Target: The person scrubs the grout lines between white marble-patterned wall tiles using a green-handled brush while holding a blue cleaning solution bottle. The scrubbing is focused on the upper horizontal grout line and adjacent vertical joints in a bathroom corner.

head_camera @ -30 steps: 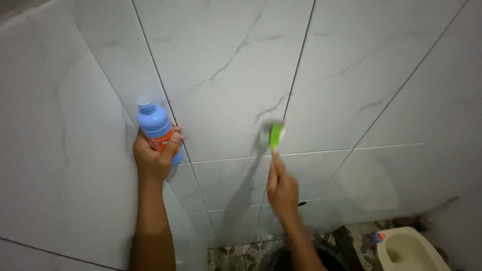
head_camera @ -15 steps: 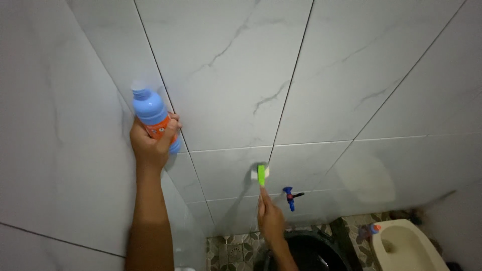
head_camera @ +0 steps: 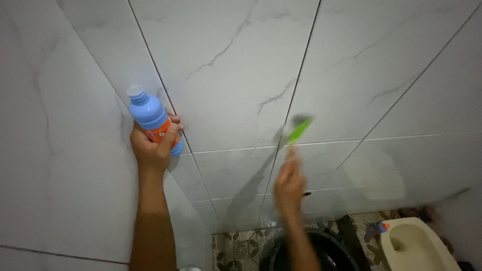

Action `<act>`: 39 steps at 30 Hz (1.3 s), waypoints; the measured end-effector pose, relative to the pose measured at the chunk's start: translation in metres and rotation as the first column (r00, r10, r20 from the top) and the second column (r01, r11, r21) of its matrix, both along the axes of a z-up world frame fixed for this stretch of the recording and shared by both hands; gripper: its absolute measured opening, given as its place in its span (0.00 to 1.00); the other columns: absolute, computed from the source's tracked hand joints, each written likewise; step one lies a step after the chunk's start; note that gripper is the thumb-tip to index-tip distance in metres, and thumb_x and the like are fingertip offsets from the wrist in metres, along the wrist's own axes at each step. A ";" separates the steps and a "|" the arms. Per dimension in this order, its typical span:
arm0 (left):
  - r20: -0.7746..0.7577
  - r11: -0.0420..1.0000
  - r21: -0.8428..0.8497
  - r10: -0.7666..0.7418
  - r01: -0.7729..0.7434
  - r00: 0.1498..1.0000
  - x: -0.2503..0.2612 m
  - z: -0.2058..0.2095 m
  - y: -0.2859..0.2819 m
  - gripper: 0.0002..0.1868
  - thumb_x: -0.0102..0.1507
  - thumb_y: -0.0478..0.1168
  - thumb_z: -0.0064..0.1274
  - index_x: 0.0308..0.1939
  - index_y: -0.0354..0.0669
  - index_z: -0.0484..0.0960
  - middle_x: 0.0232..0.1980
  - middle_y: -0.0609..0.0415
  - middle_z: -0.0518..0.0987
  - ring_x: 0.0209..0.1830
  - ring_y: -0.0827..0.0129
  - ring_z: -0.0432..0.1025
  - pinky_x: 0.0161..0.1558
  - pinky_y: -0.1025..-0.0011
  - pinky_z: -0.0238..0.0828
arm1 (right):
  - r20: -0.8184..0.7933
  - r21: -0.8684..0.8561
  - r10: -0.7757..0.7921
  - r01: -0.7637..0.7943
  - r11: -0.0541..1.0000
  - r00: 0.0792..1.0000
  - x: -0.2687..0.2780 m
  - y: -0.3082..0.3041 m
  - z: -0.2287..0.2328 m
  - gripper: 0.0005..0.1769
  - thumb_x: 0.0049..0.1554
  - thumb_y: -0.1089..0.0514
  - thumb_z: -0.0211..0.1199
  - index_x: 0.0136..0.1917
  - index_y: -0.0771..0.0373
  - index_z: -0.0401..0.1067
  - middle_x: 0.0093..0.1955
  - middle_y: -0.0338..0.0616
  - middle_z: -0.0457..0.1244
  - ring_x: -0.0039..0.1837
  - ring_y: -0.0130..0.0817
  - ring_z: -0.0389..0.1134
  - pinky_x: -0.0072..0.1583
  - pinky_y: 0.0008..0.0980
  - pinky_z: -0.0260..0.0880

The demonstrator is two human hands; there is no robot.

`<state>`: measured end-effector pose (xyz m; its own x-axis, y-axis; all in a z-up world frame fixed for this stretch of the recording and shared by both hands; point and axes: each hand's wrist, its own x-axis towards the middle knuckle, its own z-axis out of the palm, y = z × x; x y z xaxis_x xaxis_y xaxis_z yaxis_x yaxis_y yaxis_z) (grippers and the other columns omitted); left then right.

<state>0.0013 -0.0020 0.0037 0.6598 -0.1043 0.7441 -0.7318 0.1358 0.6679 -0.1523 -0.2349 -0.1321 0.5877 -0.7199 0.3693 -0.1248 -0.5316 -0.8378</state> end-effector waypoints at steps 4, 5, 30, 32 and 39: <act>0.161 0.981 0.129 0.122 -0.143 0.979 0.005 -0.011 0.000 0.13 0.65 0.32 0.55 0.51 0.39 0.70 0.40 0.49 0.83 0.35 0.66 0.79 0.49 0.66 0.80 | -0.348 0.073 0.224 -0.212 0.975 0.910 0.007 0.069 -0.118 0.31 0.66 0.49 0.34 0.81 0.52 0.52 0.33 0.36 0.59 0.30 0.26 0.55 0.34 0.29 0.60; 0.156 0.981 0.133 0.119 -0.140 0.981 0.003 -0.010 0.000 0.13 0.65 0.32 0.55 0.51 0.39 0.70 0.40 0.49 0.83 0.35 0.66 0.79 0.49 0.66 0.80 | -0.352 0.078 0.223 -0.209 0.975 0.909 0.003 0.076 -0.115 0.31 0.66 0.49 0.34 0.81 0.52 0.52 0.33 0.36 0.59 0.30 0.26 0.55 0.34 0.29 0.60; 0.074 0.999 0.000 -0.046 0.046 0.996 0.008 -0.011 0.002 0.12 0.65 0.37 0.60 0.45 0.34 0.74 0.40 0.41 0.81 0.37 0.60 0.80 0.49 0.59 0.78 | 0.041 0.151 0.229 -0.233 0.961 0.973 0.011 0.078 -0.059 0.25 0.65 0.61 0.46 0.75 0.65 0.61 0.48 0.50 0.60 0.47 0.43 0.57 0.45 0.41 0.58; 0.075 0.999 -0.006 -0.038 0.039 0.996 0.010 -0.012 0.001 0.13 0.66 0.37 0.59 0.47 0.34 0.73 0.41 0.42 0.81 0.37 0.60 0.79 0.50 0.57 0.77 | -0.020 0.159 0.140 -0.135 0.978 0.990 0.011 0.044 -0.044 0.27 0.66 0.56 0.44 0.77 0.61 0.58 0.28 0.35 0.57 0.25 0.23 0.50 0.25 0.25 0.51; 0.107 1.000 -0.010 -0.025 0.026 0.994 0.017 -0.015 0.001 0.11 0.63 0.32 0.61 0.45 0.33 0.74 0.38 0.42 0.81 0.36 0.59 0.80 0.49 0.59 0.77 | 0.383 0.073 -0.058 0.032 0.997 0.922 0.001 0.000 -0.011 0.22 0.71 0.61 0.42 0.76 0.68 0.59 0.73 0.67 0.56 0.59 0.51 0.66 0.59 0.51 0.67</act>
<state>0.0180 -0.0009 -0.0109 0.5735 -0.1109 0.8116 -0.7952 0.1627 0.5841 -0.1510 -0.2350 -0.1434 0.3758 -0.7721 0.5125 0.1912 -0.4765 -0.8581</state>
